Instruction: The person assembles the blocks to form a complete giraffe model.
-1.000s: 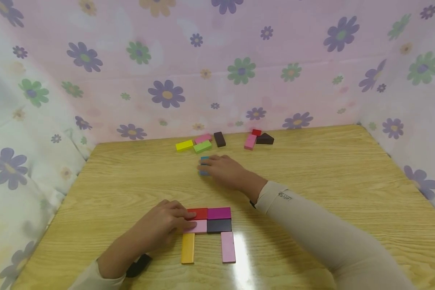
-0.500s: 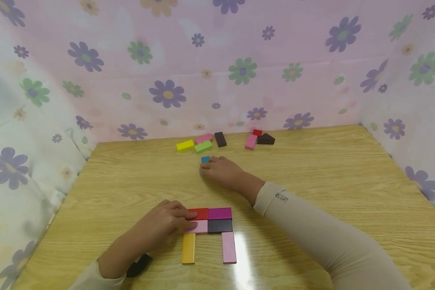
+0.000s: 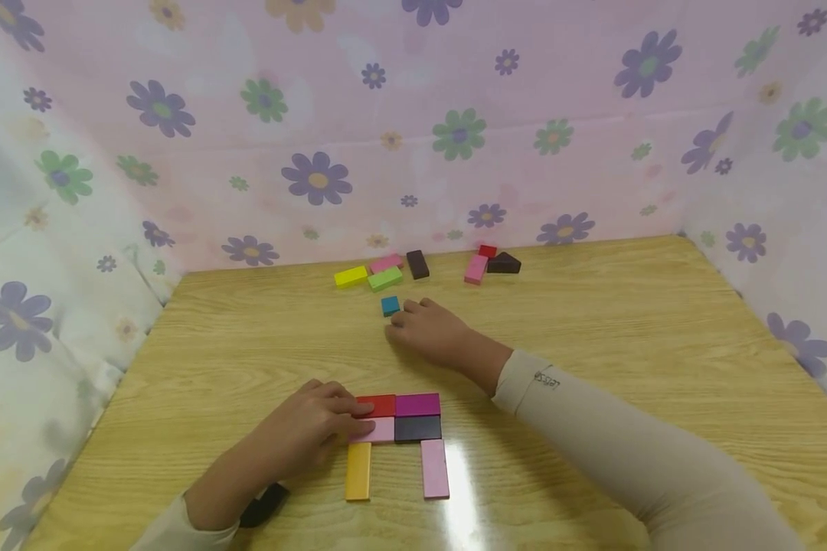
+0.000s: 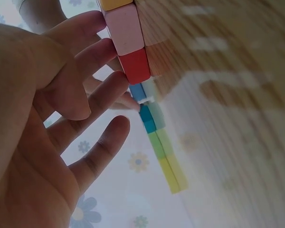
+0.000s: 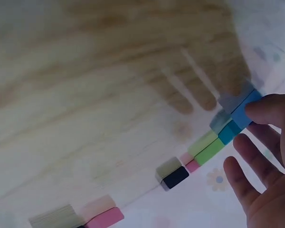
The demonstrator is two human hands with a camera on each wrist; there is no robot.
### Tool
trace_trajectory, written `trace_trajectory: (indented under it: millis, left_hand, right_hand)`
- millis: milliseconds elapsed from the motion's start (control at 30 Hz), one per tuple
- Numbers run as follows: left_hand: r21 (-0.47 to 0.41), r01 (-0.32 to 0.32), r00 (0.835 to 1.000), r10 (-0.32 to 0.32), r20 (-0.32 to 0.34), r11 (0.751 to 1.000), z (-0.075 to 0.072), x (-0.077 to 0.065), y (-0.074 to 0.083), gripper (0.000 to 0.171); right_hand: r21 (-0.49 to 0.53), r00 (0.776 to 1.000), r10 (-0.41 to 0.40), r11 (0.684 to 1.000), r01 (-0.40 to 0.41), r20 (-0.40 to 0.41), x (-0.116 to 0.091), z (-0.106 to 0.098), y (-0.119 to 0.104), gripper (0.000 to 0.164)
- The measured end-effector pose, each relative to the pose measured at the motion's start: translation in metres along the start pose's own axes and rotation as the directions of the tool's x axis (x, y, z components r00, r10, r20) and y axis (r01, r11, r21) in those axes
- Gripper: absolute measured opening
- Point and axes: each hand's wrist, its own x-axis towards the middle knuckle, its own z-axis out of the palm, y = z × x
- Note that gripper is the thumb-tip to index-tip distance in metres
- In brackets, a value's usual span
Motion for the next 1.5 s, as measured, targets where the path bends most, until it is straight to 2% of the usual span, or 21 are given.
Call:
trace_trajectory:
  millis: [267,500,667,833,1033,1167,1300,1500]
  left_hand:
    - [-0.013,0.005,1.0,-0.005,-0.006,1.0,0.0,0.0,0.001,0.031]
    - [-0.015,0.003,1.0,-0.003,-0.018,1.0,0.001,0.0,0.001,0.03]
    - [-0.018,0.02,1.0,-0.02,0.007,1.0,0.0,0.0,0.001,0.03]
    - [-0.019,0.019,1.0,-0.018,0.005,1.0,-0.001,0.001,0.001,0.03]
    - [-0.033,0.011,1.0,-0.011,-0.001,0.999,0.0,0.0,0.001,0.03]
    - [-0.028,0.005,1.0,-0.006,-0.011,1.0,0.001,0.0,0.001,0.03]
    - [-0.022,0.001,1.0,-0.001,-0.014,1.0,0.0,0.0,0.001,0.03]
    - [-0.018,-0.005,1.0,0.005,-0.013,1.0,-0.001,0.0,0.001,0.029]
  right_hand:
    - [0.126,0.995,0.076,0.988,-0.083,0.06,-0.015,-0.003,0.004,0.034]
    - [0.165,0.994,0.105,0.98,-0.11,0.038,-0.032,-0.002,0.007,0.036]
    - [0.204,0.993,0.113,0.972,-0.119,0.039,-0.042,-0.005,0.005,0.038]
    - [0.19,0.992,0.118,0.974,-0.123,0.037,-0.051,-0.008,0.003,0.039]
    - [0.268,0.988,0.156,0.951,-0.155,0.017,-0.064,-0.007,0.003,0.029]
    - [0.293,0.982,0.19,0.939,-0.18,-0.005,-0.072,-0.01,-0.001,0.029]
    - [0.3,0.972,0.225,0.934,-0.195,-0.067,-0.079,-0.014,-0.009,0.033]
    - [0.289,0.965,0.186,0.949,-0.128,-0.186,-0.087,-0.018,-0.025,0.035]
